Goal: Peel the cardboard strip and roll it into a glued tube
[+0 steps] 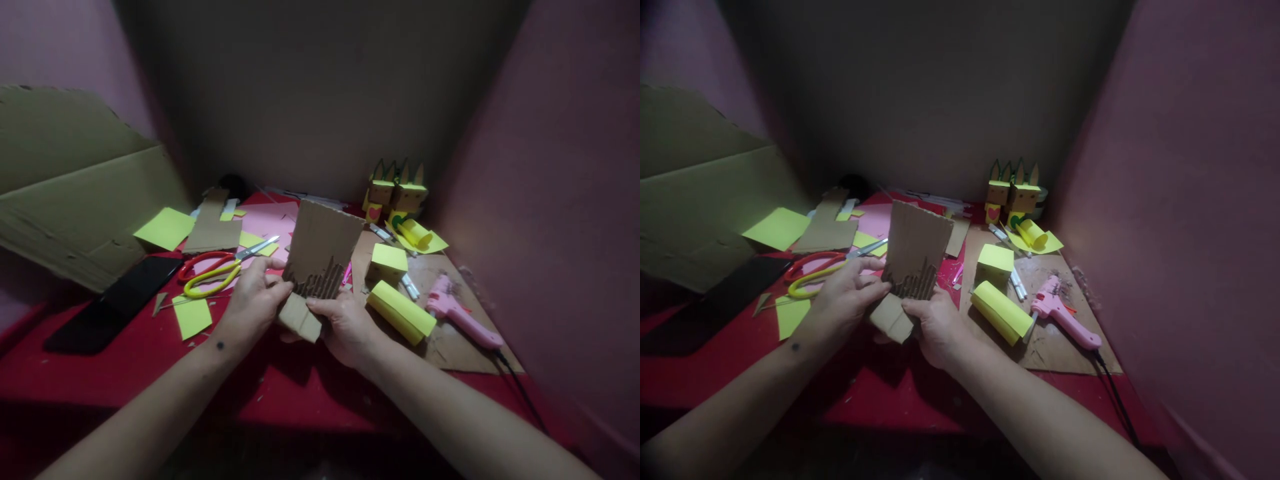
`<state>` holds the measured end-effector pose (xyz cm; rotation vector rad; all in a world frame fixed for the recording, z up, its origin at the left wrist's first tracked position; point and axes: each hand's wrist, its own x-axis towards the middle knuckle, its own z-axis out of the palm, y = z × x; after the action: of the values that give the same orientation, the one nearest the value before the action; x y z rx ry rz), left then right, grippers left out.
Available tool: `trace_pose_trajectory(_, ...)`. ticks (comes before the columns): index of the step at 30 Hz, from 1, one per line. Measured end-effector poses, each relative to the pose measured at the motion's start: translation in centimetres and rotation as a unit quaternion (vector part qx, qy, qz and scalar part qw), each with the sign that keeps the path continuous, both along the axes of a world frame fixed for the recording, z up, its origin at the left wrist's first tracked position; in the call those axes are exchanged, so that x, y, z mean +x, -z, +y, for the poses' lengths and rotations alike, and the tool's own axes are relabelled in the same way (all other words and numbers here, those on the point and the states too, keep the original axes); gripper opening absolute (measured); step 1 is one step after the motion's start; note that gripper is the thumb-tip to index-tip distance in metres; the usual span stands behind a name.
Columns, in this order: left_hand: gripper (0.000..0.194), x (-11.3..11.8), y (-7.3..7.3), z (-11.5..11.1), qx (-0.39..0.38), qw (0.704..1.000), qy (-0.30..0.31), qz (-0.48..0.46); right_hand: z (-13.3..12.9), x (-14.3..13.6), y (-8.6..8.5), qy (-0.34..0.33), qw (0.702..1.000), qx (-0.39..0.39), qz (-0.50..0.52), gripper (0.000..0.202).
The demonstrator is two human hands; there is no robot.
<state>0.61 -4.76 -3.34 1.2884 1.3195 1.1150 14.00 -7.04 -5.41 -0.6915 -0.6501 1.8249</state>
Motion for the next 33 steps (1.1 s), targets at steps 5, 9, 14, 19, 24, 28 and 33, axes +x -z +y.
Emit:
trace_pose_trajectory(5, 0.032, -0.1, 0.1, -0.2, -0.008, 1.000, 0.026, 0.004, 0.2, 0.0, 0.7, -0.043, 0.998, 0.046, -0.015, 0.034)
trace_pose_trajectory(9, 0.050, -0.6, 0.0, -0.2, 0.014, 1.000, 0.019, 0.018, 0.4, 0.2, 0.6, -0.032, 0.998, 0.050, -0.010, 0.032)
trace_pose_trajectory(14, 0.048, -1.2, 0.1, 0.1, 0.030, 0.997, 0.067, -0.022, 0.4, 0.6, -0.1, -0.059, 0.997, 0.054, 0.010, 0.030)
trace_pose_trajectory(19, 0.034, -1.0, 0.5, 0.2, -0.089, 0.978, 0.117, -0.152, 0.4, 0.4, -0.1, -0.064, 0.996, 0.060, -0.013, 0.035)
trace_pose_trajectory(24, 0.030, -0.8, 0.5, 0.6, -0.074, 0.985, 0.080, -0.136, -0.1, 0.6, -0.2, -0.005, 0.993, 0.097, -0.074, 0.043)
trace_pose_trajectory(28, 0.027, -1.2, 0.4, 1.0, -0.069, 0.986, 0.075, -0.132, -0.8, 1.1, -0.6, 0.000, 0.972, 0.196, -0.129, 0.065)
trace_pose_trajectory(33, 0.027, -1.2, 0.5, 1.0, -0.077, 0.985, 0.072, -0.139, -0.7, 0.9, -0.1, 0.045, 0.942, 0.259, -0.207, 0.076)
